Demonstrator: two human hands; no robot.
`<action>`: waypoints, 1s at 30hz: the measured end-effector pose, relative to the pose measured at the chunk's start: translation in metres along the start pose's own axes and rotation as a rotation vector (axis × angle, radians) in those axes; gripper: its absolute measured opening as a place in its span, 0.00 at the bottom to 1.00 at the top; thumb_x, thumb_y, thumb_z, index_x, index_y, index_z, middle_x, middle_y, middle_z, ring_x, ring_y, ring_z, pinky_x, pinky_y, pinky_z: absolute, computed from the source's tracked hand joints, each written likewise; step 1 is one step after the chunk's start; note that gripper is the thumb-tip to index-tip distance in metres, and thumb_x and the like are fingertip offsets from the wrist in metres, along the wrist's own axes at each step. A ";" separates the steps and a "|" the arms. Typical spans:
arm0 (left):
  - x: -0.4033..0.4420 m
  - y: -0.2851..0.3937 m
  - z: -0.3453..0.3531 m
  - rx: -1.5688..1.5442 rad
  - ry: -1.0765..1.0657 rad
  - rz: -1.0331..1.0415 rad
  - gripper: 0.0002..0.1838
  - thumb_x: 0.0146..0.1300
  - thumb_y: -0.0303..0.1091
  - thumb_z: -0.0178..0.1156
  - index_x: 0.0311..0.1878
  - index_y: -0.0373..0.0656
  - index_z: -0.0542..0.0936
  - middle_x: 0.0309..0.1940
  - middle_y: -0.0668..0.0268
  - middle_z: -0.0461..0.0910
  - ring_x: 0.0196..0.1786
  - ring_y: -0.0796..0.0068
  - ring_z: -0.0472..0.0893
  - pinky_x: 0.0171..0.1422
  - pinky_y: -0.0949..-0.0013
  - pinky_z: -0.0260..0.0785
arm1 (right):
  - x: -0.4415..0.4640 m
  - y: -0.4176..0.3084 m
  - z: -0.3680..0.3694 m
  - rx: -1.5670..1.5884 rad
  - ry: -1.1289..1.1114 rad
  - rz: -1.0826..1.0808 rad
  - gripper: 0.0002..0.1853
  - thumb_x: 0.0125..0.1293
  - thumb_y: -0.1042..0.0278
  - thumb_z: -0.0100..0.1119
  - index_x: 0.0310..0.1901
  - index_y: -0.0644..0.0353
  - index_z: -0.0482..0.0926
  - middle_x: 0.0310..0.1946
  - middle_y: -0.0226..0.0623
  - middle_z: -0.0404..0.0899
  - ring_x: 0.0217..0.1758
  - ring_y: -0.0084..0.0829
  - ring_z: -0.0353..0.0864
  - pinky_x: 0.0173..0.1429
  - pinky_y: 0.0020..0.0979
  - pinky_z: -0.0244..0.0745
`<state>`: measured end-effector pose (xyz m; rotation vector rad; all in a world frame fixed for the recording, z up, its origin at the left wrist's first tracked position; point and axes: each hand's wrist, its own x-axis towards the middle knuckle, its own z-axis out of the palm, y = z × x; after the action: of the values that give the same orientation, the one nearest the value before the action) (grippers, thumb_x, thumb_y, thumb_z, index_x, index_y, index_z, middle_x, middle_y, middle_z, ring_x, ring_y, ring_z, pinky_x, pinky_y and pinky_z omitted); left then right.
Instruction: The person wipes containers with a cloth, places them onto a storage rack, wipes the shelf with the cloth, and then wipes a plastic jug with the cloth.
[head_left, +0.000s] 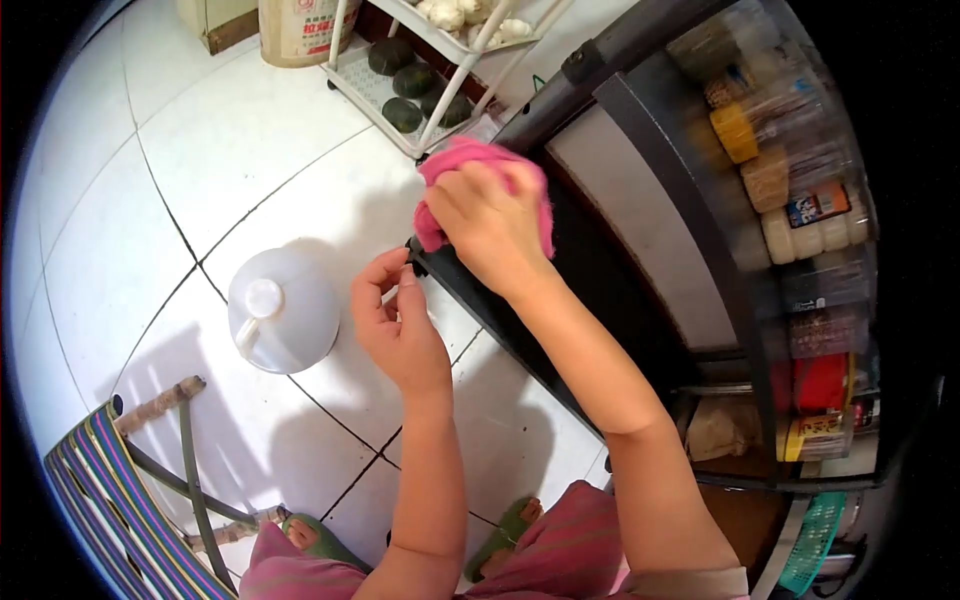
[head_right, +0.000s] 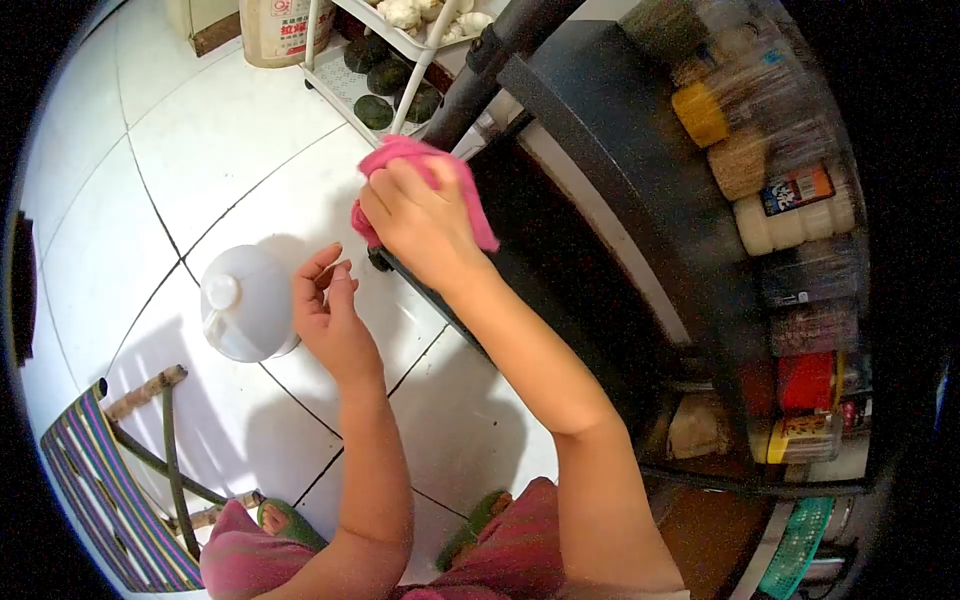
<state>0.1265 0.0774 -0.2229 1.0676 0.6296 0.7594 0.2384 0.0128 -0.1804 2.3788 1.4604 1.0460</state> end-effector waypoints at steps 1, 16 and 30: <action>-0.001 0.002 0.001 -0.007 0.000 -0.001 0.11 0.66 0.27 0.54 0.50 0.38 0.78 0.47 0.65 0.79 0.48 0.77 0.77 0.50 0.72 0.71 | 0.007 0.003 -0.025 0.025 0.043 0.078 0.07 0.55 0.64 0.58 0.36 0.49 0.78 0.40 0.23 0.75 0.52 0.27 0.72 0.56 0.42 0.58; -0.008 0.000 0.019 0.005 -0.032 0.027 0.08 0.65 0.26 0.56 0.46 0.37 0.80 0.41 0.68 0.79 0.44 0.80 0.75 0.46 0.77 0.68 | 0.057 0.066 -0.085 -0.377 0.391 0.418 0.14 0.48 0.64 0.67 0.34 0.56 0.75 0.39 0.33 0.76 0.44 0.38 0.76 0.49 0.39 0.69; 0.029 0.049 0.112 0.129 -0.302 0.779 0.30 0.67 0.40 0.55 0.68 0.37 0.64 0.67 0.49 0.64 0.67 0.47 0.64 0.71 0.52 0.57 | 0.040 0.084 -0.117 0.353 0.446 0.454 0.08 0.48 0.75 0.61 0.34 0.55 0.82 0.36 0.32 0.80 0.48 0.38 0.76 0.49 0.39 0.69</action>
<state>0.2179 0.0551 -0.1401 1.5342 -0.0226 1.2004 0.2363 -0.0222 -0.0352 2.9640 1.3434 1.6288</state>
